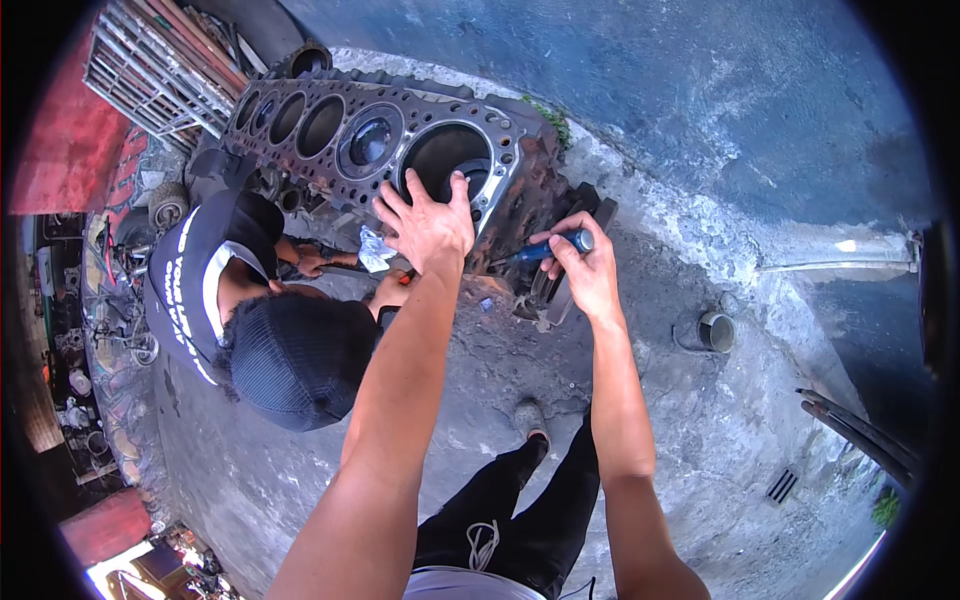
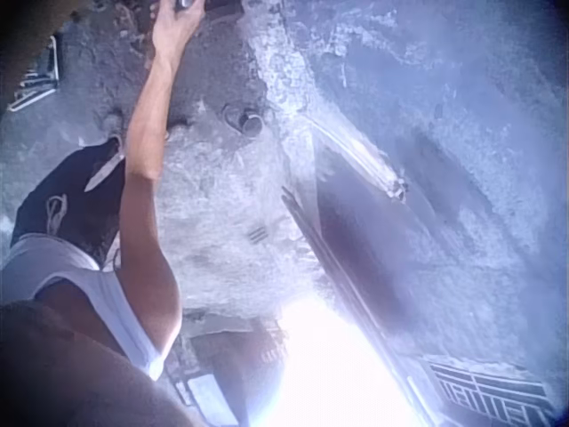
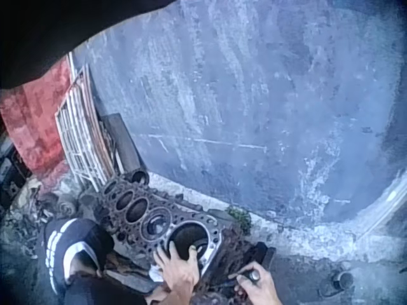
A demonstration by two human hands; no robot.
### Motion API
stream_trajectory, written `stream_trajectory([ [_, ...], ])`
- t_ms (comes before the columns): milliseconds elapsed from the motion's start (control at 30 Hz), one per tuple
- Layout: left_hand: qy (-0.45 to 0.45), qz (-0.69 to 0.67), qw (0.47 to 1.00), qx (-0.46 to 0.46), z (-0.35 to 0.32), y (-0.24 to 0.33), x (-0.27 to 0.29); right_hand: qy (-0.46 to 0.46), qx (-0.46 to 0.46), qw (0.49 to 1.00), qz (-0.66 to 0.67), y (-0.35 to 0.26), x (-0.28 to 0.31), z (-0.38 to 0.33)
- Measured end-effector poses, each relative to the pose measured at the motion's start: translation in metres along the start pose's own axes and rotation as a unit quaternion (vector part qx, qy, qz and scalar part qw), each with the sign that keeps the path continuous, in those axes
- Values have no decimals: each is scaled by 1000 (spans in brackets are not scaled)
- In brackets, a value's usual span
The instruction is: Using a screwdriver and working with a partner to remove components from an engine block.
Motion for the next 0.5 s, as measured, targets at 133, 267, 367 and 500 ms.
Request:
stream_trajectory([
  [133,3,-2,1000,5,3,-5,0,1,19,1000,12,-16,1,-2],
  [267,1,-6,1000,-1,-1,2,0,32,48,998,29,2,4,-7],
  [367,-3,1,1000,6,2,-4,-2,70,-8,996,63,16,20,-9],
  [500,3,-3,1000,3,1,-3,3,128,13,991,21,-4,22,-8],
])
Point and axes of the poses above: each hand's wrist, its own z-axis towards the middle knuckle, its own x-axis out of the back of the hand, y = z × x, the point moved 6 cm from there along z, towards the middle knuckle, and after that the axes turned 14 degrees about x, right-handed, at the moved point
